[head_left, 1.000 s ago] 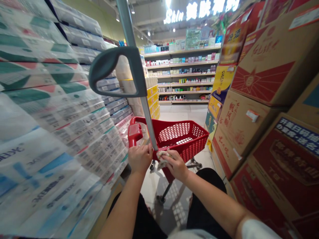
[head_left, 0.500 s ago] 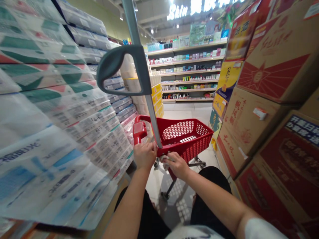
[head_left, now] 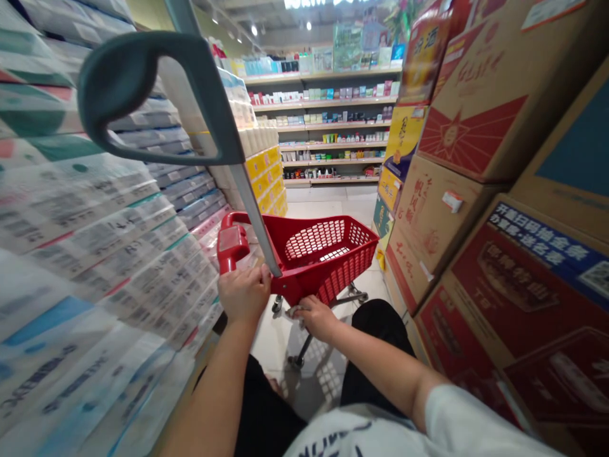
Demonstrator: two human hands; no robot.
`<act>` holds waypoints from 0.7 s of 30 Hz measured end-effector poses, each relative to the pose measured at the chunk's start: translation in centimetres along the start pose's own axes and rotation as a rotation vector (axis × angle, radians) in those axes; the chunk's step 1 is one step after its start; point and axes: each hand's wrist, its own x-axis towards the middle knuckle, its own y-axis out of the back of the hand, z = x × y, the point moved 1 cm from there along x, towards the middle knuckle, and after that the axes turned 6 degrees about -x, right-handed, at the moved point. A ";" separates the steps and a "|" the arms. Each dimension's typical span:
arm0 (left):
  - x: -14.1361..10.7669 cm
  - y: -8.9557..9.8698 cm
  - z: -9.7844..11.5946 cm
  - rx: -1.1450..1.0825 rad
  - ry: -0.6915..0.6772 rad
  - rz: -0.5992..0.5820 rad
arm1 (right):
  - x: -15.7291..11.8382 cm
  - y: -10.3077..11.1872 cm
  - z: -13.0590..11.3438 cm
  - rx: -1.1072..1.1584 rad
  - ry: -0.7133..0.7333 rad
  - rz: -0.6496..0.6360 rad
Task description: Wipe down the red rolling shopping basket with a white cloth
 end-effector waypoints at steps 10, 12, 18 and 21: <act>0.0 0.0 0.0 -0.041 0.020 -0.018 | -0.3 -0.1 -0.6 -0.025 -0.016 0.001; 0.0 0.1 0.1 -0.060 0.023 -0.027 | -0.8 -0.6 -0.3 -0.019 -0.051 -0.031; 0.0 0.2 0.3 -0.014 0.030 -0.025 | -0.9 -0.5 0.0 0.094 -0.088 0.030; 0.0 0.2 0.3 -0.006 0.028 -0.032 | -1.2 -0.6 0.2 0.093 -0.136 -0.011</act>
